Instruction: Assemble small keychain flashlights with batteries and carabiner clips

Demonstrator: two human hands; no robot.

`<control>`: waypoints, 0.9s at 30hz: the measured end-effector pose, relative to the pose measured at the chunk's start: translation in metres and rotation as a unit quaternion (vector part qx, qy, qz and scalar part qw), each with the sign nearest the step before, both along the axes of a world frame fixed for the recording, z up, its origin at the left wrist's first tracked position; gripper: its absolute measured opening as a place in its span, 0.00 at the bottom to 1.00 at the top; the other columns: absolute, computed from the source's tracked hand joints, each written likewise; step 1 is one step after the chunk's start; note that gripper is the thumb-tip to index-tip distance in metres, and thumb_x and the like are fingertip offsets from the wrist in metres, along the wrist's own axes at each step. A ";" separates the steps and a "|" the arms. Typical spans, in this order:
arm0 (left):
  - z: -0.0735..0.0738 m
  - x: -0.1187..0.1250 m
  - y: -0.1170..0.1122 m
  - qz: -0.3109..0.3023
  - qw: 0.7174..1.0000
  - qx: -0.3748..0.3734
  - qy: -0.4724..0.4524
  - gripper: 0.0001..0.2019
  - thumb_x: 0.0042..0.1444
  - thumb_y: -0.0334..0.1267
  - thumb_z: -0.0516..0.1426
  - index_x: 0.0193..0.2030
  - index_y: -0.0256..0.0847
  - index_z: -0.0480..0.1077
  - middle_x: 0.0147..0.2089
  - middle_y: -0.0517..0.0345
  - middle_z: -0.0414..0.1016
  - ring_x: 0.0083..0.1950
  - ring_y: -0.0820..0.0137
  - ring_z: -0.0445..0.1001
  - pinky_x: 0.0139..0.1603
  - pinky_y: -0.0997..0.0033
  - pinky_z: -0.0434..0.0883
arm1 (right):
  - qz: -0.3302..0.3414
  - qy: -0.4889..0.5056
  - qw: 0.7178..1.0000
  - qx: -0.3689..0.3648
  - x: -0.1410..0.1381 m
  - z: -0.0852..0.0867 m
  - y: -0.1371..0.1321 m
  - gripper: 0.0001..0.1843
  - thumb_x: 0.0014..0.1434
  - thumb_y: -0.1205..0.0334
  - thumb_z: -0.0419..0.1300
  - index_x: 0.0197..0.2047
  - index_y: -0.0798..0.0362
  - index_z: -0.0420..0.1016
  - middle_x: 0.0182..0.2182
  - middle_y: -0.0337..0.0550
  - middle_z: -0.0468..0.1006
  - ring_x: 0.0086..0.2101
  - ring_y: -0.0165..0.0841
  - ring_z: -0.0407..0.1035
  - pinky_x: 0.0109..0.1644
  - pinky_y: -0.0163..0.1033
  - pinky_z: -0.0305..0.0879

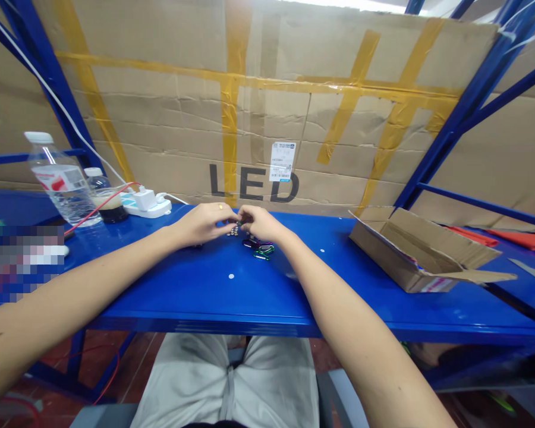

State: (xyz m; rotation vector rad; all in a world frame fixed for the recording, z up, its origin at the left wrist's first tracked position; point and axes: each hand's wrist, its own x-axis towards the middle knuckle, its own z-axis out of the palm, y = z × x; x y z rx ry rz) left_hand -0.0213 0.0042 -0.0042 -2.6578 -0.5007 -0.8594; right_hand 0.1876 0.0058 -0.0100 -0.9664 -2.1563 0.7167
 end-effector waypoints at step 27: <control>-0.007 -0.009 0.015 0.166 0.969 -0.134 0.127 0.12 0.60 0.33 0.50 0.43 0.39 0.76 0.42 0.48 0.78 0.43 0.61 0.76 0.42 0.64 0.69 | 0.002 0.030 0.999 -0.027 0.002 -0.007 0.006 0.12 0.49 0.75 0.57 0.36 0.52 0.65 0.31 0.39 0.74 0.34 0.33 0.71 0.40 0.41 0.66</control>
